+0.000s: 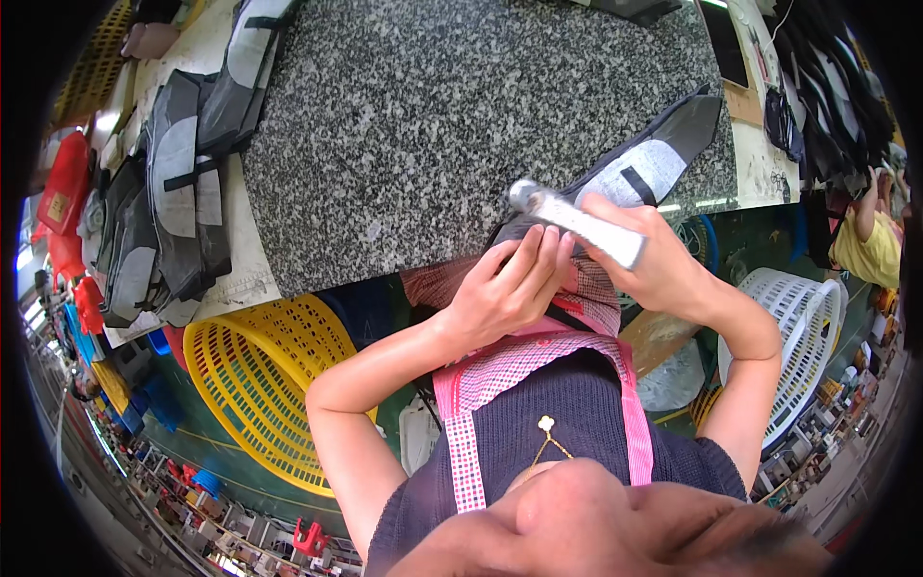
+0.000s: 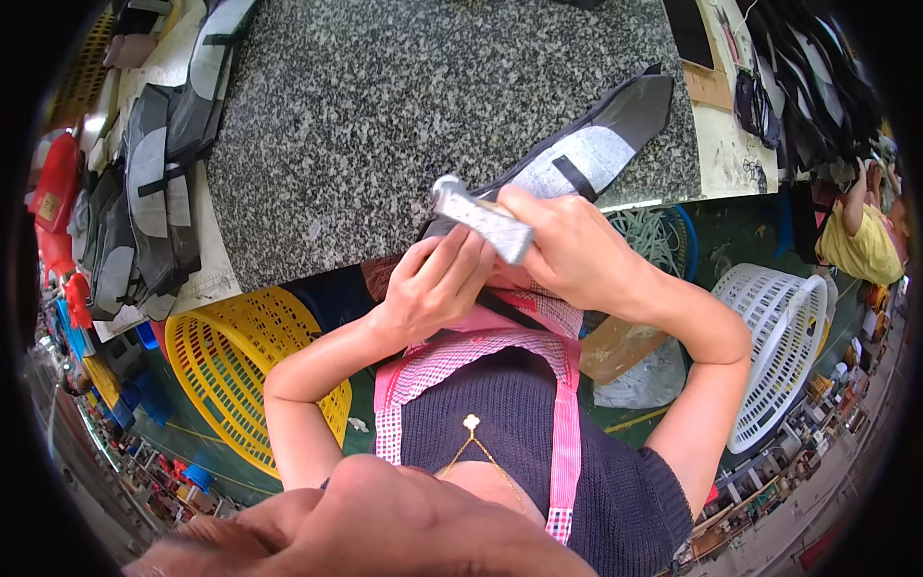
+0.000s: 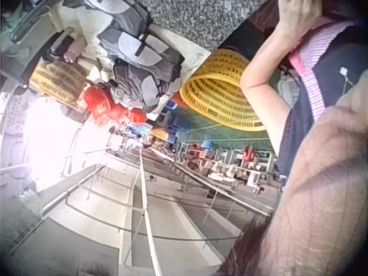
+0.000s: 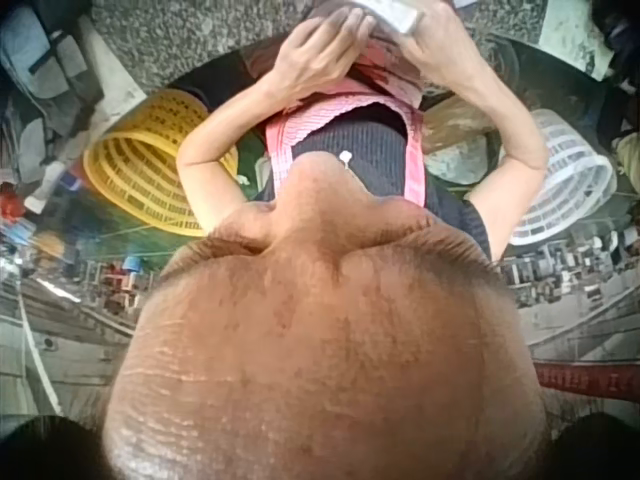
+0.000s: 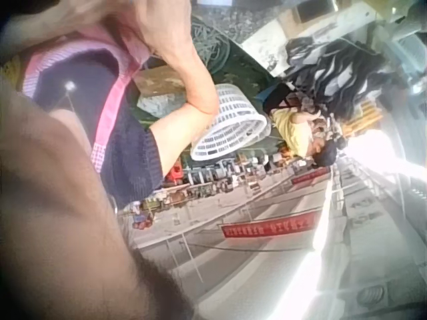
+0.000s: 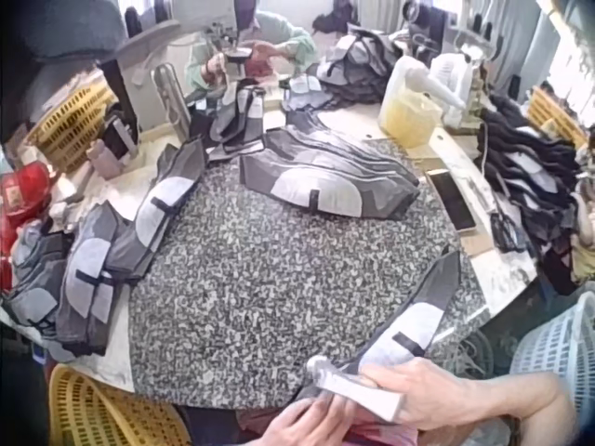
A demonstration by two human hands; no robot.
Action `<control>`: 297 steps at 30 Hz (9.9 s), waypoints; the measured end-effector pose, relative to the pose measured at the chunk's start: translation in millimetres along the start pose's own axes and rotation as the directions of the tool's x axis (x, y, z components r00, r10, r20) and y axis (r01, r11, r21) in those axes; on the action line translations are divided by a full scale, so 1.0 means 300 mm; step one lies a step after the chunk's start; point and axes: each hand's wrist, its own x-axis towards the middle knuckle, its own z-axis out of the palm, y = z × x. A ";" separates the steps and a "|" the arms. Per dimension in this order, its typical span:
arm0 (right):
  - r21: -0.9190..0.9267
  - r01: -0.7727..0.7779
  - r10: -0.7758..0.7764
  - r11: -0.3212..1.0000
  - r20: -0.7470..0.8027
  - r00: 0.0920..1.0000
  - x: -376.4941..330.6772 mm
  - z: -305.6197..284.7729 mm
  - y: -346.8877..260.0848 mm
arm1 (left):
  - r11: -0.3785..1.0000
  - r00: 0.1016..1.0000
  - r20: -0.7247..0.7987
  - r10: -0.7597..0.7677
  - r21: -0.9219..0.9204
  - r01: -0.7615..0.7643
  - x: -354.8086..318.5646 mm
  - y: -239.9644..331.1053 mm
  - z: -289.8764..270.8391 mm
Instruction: The person folds the edges of shoe upper pieces by hand and flattens them along the seams using a hammer, repeating the process for multiple pieces.
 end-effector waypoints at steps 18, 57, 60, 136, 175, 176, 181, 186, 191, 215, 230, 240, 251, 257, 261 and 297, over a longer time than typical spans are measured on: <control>0.724 0.295 0.461 0.623 -0.645 0.610 -0.226 -0.195 0.173 | 0.813 0.530 -0.656 -0.537 -0.236 0.532 0.160 -0.528 -0.301; -0.330 0.157 -0.355 0.931 -0.713 0.605 0.235 -0.372 0.307 | 0.523 0.840 0.542 -0.009 -0.714 0.466 0.304 -0.183 -0.175; 0.184 0.148 -0.038 0.972 -0.494 0.869 0.042 -0.304 0.084 | 0.560 0.910 0.395 -0.127 -0.729 0.394 0.275 -0.156 -0.045; -0.039 -0.164 0.161 0.986 -0.084 0.983 -0.143 -0.054 0.052 | 0.663 0.898 0.389 -0.204 -0.620 0.420 0.215 -0.181 -0.071; -0.076 -0.149 0.133 0.986 -0.184 0.974 -0.162 -0.150 0.134 | 0.872 0.975 0.208 -0.083 -0.458 0.172 0.289 -0.134 -0.033; -0.038 -0.179 0.165 0.983 -0.237 0.957 -0.155 -0.163 0.117 | 0.887 0.973 0.215 -0.079 -0.430 0.167 0.288 -0.133 -0.031; 0.209 -0.027 0.107 0.978 -0.381 0.919 -0.167 -0.146 0.064 | 0.927 0.977 0.207 -0.057 -0.352 0.129 0.285 -0.125 -0.033; 0.111 -0.139 0.168 0.984 -0.326 0.930 -0.132 -0.139 0.064 | 0.942 0.990 0.096 -0.105 -0.310 0.130 0.263 -0.125 -0.014; 0.086 -0.179 0.192 0.980 -0.178 0.965 -0.118 -0.057 0.083 | 0.910 0.980 0.077 -0.184 -0.365 0.200 0.253 -0.137 -0.015; -0.025 -0.155 0.156 0.988 0.037 0.987 -0.048 -0.059 0.011 | 0.960 0.995 0.066 -0.080 -0.265 0.095 0.125 -0.163 -0.077; 0.047 -0.082 0.086 0.996 -0.095 0.992 -0.022 -0.055 0.000 | 0.891 0.978 0.140 -0.157 -0.407 0.201 0.067 -0.218 -0.115; 0.023 -0.181 0.180 0.983 0.024 0.983 -0.006 -0.031 -0.060 | 0.846 0.958 0.255 -0.130 -0.476 0.241 0.040 -0.276 -0.137; -0.007 -0.091 0.091 0.996 0.052 0.994 0.014 0.008 -0.081 | 0.802 0.961 0.246 -0.130 -0.543 0.247 0.009 -0.316 -0.149; 0.065 -0.010 0.008 0.998 0.035 0.999 0.002 0.017 -0.118 | 0.890 0.990 0.143 -0.013 -0.449 0.076 -0.009 -0.302 -0.144; 0.112 -0.172 0.167 0.979 0.052 0.985 -0.019 -0.021 -0.092 | 0.840 0.991 0.117 -0.067 -0.529 0.119 -0.019 -0.313 -0.102; 0.134 -0.249 0.239 0.959 0.085 0.967 -0.034 -0.005 -0.061 | 0.775 0.916 0.081 -0.392 -0.508 0.376 -0.011 -0.234 -0.062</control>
